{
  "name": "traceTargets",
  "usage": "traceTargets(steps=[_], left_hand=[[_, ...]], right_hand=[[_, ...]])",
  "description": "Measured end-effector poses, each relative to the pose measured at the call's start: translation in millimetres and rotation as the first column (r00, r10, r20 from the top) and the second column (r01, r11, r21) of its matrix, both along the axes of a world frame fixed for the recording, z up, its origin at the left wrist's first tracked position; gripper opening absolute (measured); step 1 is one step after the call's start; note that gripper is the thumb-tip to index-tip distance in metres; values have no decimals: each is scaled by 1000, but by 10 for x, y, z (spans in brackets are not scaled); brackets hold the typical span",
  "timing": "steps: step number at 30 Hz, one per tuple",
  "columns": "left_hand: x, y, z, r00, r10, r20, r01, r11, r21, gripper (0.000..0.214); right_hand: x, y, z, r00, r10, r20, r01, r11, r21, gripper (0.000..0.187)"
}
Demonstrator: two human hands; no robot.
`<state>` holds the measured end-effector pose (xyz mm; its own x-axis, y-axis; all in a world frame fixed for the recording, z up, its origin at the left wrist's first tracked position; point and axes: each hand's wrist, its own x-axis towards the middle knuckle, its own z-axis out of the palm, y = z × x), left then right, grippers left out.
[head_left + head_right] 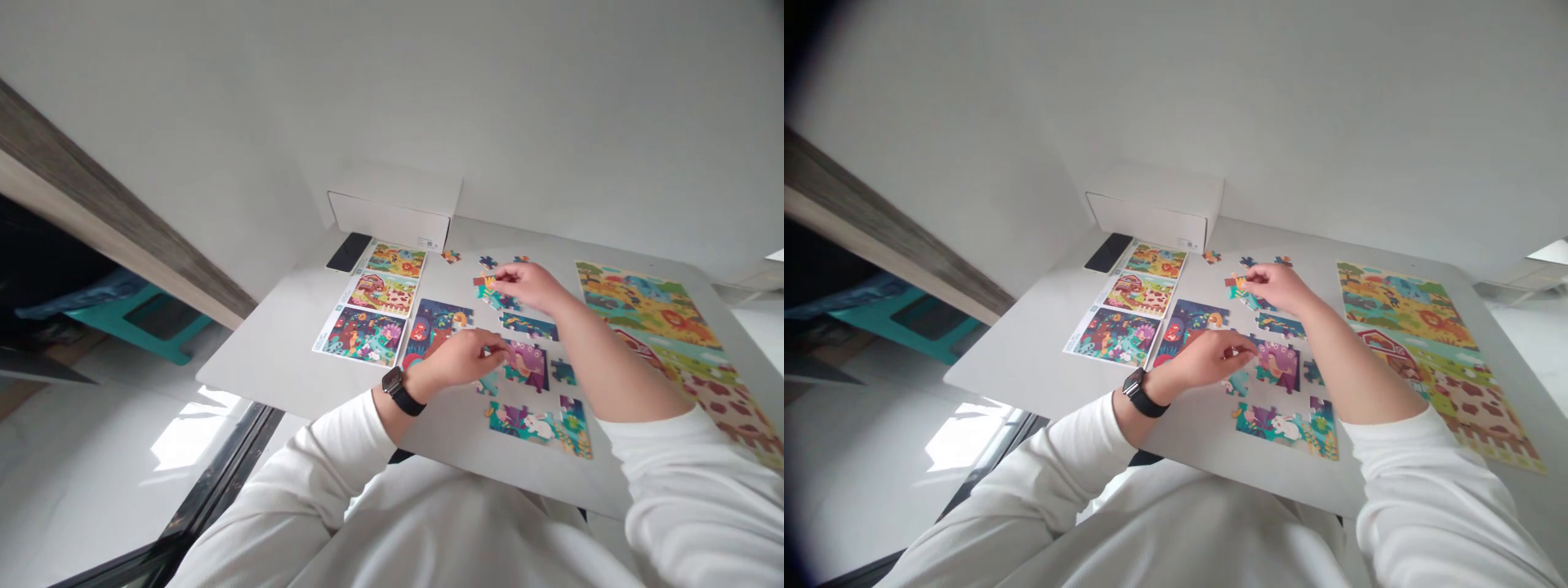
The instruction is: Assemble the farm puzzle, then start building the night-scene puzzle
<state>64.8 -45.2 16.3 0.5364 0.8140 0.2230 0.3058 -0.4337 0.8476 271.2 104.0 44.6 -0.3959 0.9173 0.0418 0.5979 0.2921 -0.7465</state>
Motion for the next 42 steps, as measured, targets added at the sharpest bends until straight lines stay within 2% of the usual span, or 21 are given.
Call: traceTargets(steps=[3, 6, 11, 15, 18, 22, 24, 28, 31, 34, 38, 42], left_hand=[[-25, 45, -17, 992, 126, -5, -126, 990, -63, 24], [-42, 84, -36, 986, 166, -6, -165, 975, -146, 26], [24, 22, -79, 986, 142, 91, -119, 967, -224, 29], [132, -188, -46, 981, 130, 144, -85, 955, -283, 39], [171, -392, -27, 982, 124, 145, -73, 947, -312, 41], [130, -622, -105, 969, 191, 158, -129, 932, -338, 39], [86, -704, -156, 965, 213, 154, -149, 926, -346, 39], [9, -819, -186, 977, 177, 120, -132, 941, -313, 42], [-38, -887, -152, 979, 191, 75, -161, 941, -296, 56], [-113, -954, -134, 978, 208, -4, -199, 933, -298, 63], [-221, -1043, -173, 958, 211, -193, -247, 952, -183, 45], [-243, -1104, -200, 912, 227, -340, -282, 952, -119, 44]], right_hand=[[302, -427, 97, 987, -84, -138, 64, 988, -140, 49], [574, -874, 124, 971, -156, -179, 123, 976, -181, 50], [882, -1512, 15, 946, -249, -208, 209, 958, -195, 47], [885, -1828, -59, 930, -258, -260, 204, 954, -218, 43], [786, -1942, -87, 935, -216, -282, 154, 962, -227, 38], [632, -1994, -165, 942, -131, -309, 64, 974, -218, 35], [567, -2008, -229, 944, -90, -318, 20, 976, -217, 34], [483, -2037, -356, 954, -43, -298, -37, 965, -259, 33], [482, -2049, -407, 955, -25, -297, -62, 958, -281, 30], [542, -2041, -416, 959, -40, -281, -32, 969, -247, 31], [633, -2022, -402, 964, -114, -242, 77, 985, -157, 30], [634, -2043, -383, 980, -96, -172, 76, 990, -119, 26]])
